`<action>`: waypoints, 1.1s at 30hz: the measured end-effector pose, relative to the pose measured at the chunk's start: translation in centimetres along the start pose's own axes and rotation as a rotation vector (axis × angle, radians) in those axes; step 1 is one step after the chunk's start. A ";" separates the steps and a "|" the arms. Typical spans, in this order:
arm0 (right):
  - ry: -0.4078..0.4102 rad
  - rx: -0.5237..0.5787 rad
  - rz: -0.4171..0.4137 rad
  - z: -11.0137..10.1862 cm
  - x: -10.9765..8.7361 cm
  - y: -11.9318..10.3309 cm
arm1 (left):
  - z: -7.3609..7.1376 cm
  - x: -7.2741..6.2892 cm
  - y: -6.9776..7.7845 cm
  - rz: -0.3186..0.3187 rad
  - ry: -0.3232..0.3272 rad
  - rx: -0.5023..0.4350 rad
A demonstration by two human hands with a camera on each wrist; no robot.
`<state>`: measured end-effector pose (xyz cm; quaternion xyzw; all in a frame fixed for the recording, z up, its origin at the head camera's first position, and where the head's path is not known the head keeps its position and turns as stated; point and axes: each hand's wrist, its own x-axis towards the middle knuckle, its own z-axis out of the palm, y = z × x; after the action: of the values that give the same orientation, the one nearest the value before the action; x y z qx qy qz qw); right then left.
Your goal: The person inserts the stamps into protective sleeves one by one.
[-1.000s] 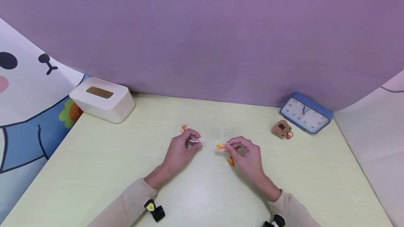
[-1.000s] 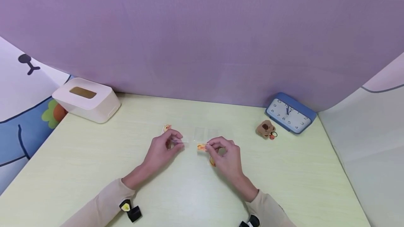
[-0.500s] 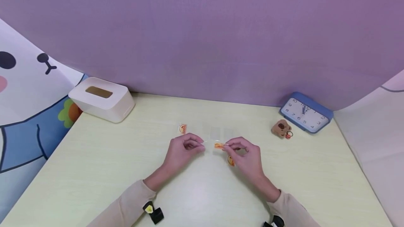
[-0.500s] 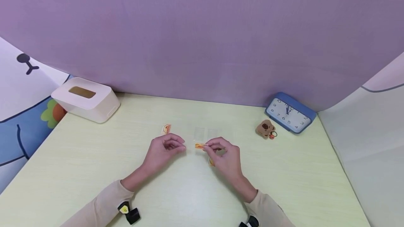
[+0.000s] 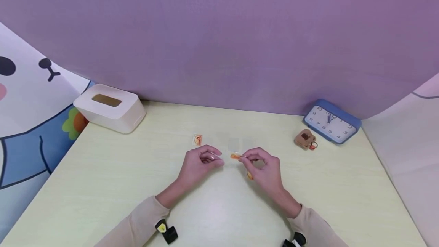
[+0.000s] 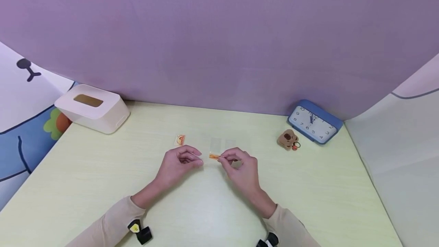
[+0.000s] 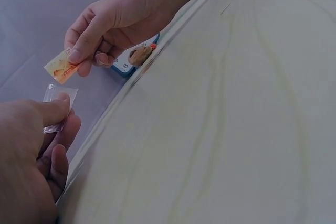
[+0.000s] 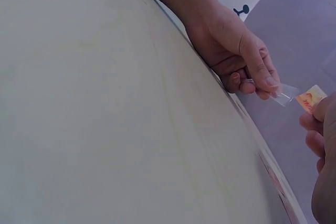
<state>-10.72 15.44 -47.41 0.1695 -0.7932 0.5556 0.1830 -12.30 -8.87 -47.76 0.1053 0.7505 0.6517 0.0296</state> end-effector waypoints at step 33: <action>-0.082 0.017 -0.045 0.2 0.1 0.3 | 0.0 -0.1 -0.1 0.000 -0.009 -0.020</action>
<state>-10.94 15.38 -47.66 0.2115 -0.7913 0.5505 0.1616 -12.22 -8.88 -47.87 0.1079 0.7439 0.6586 0.0339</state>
